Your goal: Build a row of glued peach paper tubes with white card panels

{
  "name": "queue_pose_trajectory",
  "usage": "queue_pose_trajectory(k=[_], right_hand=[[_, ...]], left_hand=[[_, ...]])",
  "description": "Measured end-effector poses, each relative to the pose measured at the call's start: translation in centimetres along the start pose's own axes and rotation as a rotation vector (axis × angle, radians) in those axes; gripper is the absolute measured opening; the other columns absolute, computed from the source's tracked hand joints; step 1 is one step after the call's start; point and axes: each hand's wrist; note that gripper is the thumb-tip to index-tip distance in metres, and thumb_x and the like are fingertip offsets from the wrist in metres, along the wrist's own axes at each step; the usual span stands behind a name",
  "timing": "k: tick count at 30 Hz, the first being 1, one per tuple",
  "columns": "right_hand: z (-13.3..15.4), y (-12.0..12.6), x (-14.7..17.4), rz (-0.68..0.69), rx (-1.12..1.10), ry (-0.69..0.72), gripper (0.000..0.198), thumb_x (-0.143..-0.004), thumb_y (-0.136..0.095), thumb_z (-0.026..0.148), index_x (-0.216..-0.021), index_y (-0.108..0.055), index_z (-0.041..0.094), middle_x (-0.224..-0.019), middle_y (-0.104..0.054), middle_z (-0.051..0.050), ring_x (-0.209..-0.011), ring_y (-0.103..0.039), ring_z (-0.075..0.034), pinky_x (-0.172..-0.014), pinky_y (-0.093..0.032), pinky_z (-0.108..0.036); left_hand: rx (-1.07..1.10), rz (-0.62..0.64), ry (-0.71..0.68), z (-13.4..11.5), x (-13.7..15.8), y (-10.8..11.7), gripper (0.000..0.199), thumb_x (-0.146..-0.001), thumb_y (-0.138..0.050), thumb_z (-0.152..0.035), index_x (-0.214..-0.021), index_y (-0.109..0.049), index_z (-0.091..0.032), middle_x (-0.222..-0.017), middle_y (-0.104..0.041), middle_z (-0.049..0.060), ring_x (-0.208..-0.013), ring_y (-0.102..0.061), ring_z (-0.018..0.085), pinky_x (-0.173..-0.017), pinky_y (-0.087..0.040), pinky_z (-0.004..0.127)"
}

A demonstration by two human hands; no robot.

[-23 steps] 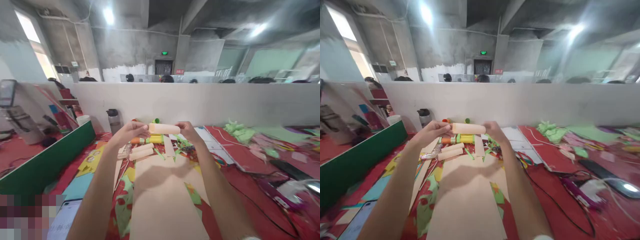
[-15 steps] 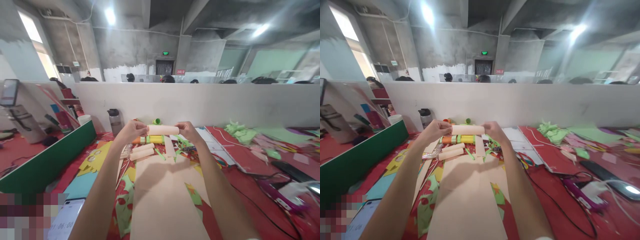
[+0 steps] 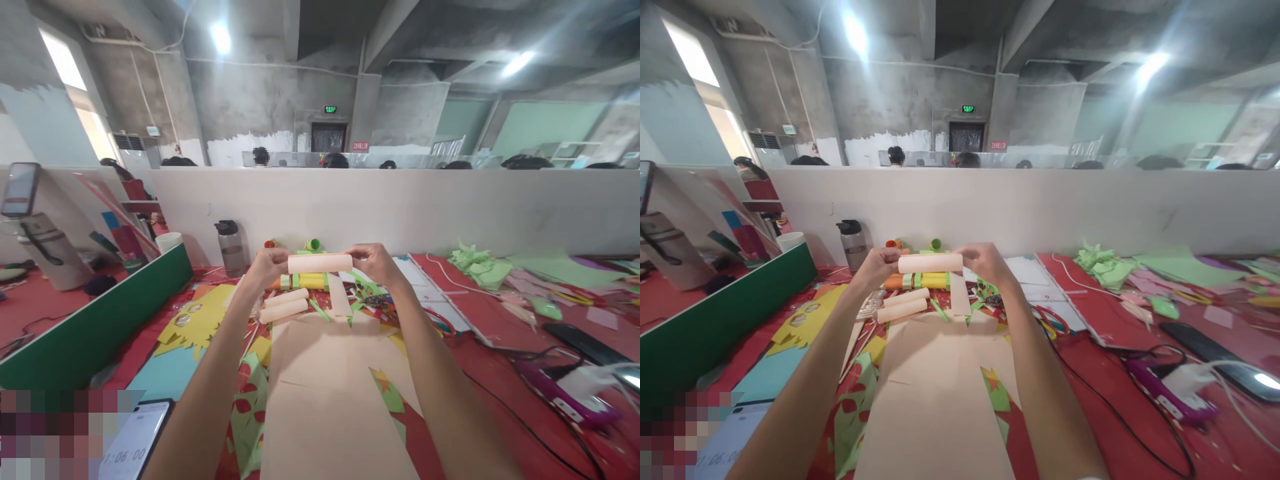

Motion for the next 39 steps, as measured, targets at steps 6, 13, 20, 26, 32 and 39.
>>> queue_pose_trajectory(k=[6, 13, 20, 26, 32, 39], right_hand=[[-0.2, -0.3, 0.0, 0.019, 0.031, -0.016, 0.023, -0.082, -0.066, 0.037, -0.092, -0.079, 0.021, -0.094, -0.077, -0.005, -0.086, -0.071, -0.023, -0.073, -0.053, -0.029], [-1.2, -0.7, 0.3, 0.083, -0.126, -0.070, 0.024, -0.077, -0.071, 0.037, -0.092, -0.077, 0.019, -0.090, -0.077, -0.005, -0.085, -0.070, -0.023, -0.075, -0.053, -0.031], [-1.2, -0.9, 0.3, 0.090, -0.088, -0.051, 0.018, -0.076, -0.068, 0.026, -0.090, -0.075, 0.017, -0.085, -0.074, -0.004, -0.076, -0.067, -0.018, -0.069, -0.051, -0.027], [-1.0, -0.8, 0.3, 0.023, -0.015, -0.009, 0.023, -0.076, -0.066, 0.023, -0.097, -0.075, 0.019, -0.089, -0.075, -0.003, -0.080, -0.067, -0.018, -0.073, -0.051, -0.028], [-0.7, -0.5, 0.3, 0.014, 0.054, 0.001, 0.026, -0.076, -0.067, 0.024, -0.101, -0.075, 0.020, -0.087, -0.075, -0.003, -0.076, -0.066, -0.017, -0.071, -0.051, -0.028], [-0.6, -0.6, 0.2, -0.002, 0.072, 0.012, 0.026, -0.076, -0.066, 0.022, -0.100, -0.075, 0.019, -0.088, -0.075, -0.004, -0.077, -0.066, -0.017, -0.070, -0.050, -0.027]], left_hand=[[0.075, 0.023, -0.008, 1.6, -0.2, -0.6, 0.018, -0.063, -0.075, -0.023, -0.078, -0.074, -0.012, -0.067, -0.070, 0.002, -0.065, -0.064, 0.015, -0.059, -0.048, 0.023], [0.053, -0.052, -0.060, 3.0, 0.0, -1.0, 0.018, -0.066, -0.072, -0.023, -0.081, -0.074, -0.014, -0.075, -0.072, 0.004, -0.071, -0.066, 0.017, -0.067, -0.051, 0.025], [-0.044, -0.076, -0.157, 3.0, 0.7, -0.8, 0.037, -0.068, -0.063, -0.012, -0.105, -0.068, -0.016, -0.066, -0.062, -0.004, -0.064, -0.060, 0.011, -0.065, -0.048, 0.021], [0.088, -0.008, -0.137, 2.5, 0.9, -0.9, 0.026, -0.073, -0.067, -0.020, -0.098, -0.062, -0.016, -0.076, -0.066, 0.000, -0.074, -0.064, 0.014, -0.072, -0.050, 0.024], [0.120, 0.094, -0.030, 2.4, 1.0, -1.0, 0.023, -0.075, -0.070, -0.033, -0.089, -0.068, -0.014, -0.089, -0.073, 0.007, -0.085, -0.068, 0.021, -0.081, -0.052, 0.032], [0.068, 0.065, -0.013, 2.2, 0.9, -0.9, 0.025, -0.073, -0.070, -0.031, -0.090, -0.069, -0.013, -0.087, -0.074, 0.007, -0.083, -0.069, 0.021, -0.078, -0.053, 0.031]])
Point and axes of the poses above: each hand's wrist, its own x-axis away from the middle knuckle, its own y-axis out of the back of the hand, z = x × y
